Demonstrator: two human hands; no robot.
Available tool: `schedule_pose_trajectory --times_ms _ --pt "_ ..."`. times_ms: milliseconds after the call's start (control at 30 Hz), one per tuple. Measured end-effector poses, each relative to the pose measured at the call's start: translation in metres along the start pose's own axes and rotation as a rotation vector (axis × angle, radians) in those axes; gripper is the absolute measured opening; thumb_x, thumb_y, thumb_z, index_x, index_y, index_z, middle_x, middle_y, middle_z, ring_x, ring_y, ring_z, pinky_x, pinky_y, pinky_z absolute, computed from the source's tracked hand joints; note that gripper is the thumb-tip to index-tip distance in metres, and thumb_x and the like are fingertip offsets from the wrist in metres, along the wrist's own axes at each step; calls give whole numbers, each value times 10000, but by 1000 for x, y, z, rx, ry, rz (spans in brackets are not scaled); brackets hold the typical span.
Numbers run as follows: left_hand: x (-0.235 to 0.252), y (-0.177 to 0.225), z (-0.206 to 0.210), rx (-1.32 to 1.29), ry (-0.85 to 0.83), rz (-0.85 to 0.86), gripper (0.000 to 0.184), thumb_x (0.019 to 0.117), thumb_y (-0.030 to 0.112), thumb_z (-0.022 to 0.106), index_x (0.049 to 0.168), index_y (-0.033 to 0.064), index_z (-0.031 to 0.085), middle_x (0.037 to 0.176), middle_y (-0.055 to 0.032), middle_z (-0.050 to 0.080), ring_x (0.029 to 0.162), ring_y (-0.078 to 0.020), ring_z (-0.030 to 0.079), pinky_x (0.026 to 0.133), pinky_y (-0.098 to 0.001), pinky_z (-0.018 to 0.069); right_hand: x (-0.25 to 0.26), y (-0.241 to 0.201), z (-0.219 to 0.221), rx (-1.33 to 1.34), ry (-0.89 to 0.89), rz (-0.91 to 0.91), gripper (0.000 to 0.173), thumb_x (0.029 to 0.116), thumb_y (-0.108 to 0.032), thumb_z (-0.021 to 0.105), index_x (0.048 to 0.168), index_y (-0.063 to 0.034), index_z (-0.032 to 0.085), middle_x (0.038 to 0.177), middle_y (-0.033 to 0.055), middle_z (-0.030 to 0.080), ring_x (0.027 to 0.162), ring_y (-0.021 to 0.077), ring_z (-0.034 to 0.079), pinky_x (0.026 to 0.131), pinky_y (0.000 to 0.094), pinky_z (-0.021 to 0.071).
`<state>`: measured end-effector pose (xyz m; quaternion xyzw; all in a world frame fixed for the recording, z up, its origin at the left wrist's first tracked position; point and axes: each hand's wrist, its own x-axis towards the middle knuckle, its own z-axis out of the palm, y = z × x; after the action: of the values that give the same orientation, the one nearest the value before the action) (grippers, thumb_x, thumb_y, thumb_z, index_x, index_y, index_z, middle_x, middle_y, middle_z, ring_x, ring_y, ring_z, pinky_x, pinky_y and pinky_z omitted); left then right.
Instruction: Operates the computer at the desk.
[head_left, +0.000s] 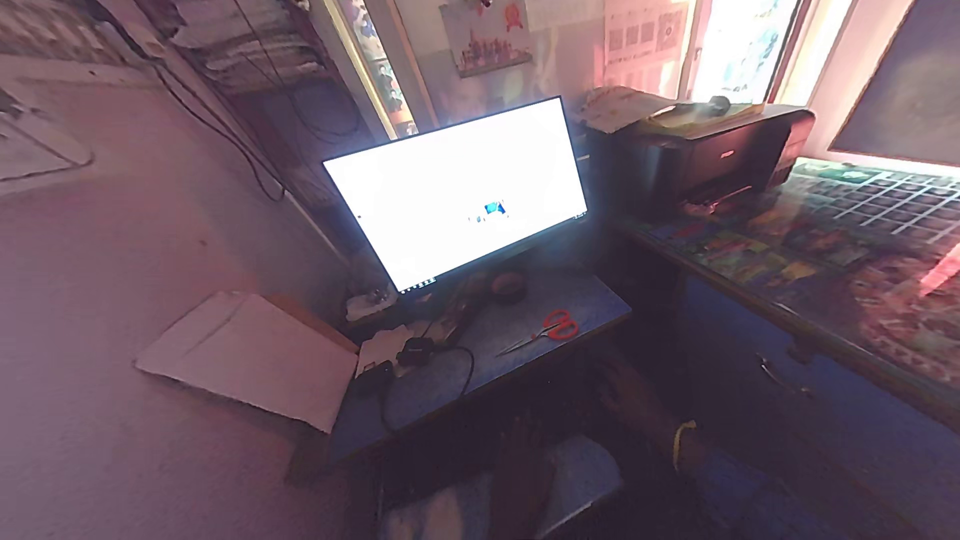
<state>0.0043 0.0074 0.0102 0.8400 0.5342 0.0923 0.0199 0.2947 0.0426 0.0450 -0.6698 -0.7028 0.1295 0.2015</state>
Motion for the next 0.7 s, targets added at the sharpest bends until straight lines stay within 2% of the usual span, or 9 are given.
schedule_pose_trajectory --times_ms 200,300,400,500,633,700 --pt "-3 -3 5 -33 62 19 576 1060 515 354 1503 188 523 1639 -71 379 1532 -286 316 1246 -543 234 2 4 4 -7 12 -17 542 1014 -427 537 1505 -199 514 1581 102 447 1450 283 444 1170 458 415" --pt "-4 -3 4 -64 125 25 528 1052 496 401 1447 198 586 1616 -79 417 1514 -287 353 1239 -541 259 3 3 4 -6 14 -18 536 1014 -422 540 1501 -197 521 1583 99 446 1445 280 450 1166 451 420" --pt "-4 0 -4 -100 97 -23 458 1030 451 470 1373 205 648 1588 -85 453 1491 -285 388 1233 -528 280 1 2 3 3 6 -1 533 1012 -417 548 1499 -201 522 1570 108 458 1432 280 466 1155 451 434" --pt "-5 -2 -1 -102 142 -10 456 1034 457 474 1363 199 658 1582 -89 462 1484 -292 402 1231 -521 292 2 3 3 3 17 -9 539 1007 -411 558 1501 -198 522 1568 109 461 1432 282 465 1160 448 428" --pt "-4 -2 -6 -105 201 7 447 1011 461 523 1320 183 689 1539 -123 507 1447 -322 449 1201 -511 350 7 2 2 -29 52 -19 529 1008 -422 531 1481 -186 544 1527 143 497 1411 298 487 1146 456 441" --pt "-3 2 -15 -124 198 7 428 988 411 567 1303 152 696 1539 -139 503 1452 -334 439 1198 -521 352 7 0 -1 -43 67 -11 525 1011 -427 509 1469 -176 558 1541 153 486 1422 307 480 1146 480 442"
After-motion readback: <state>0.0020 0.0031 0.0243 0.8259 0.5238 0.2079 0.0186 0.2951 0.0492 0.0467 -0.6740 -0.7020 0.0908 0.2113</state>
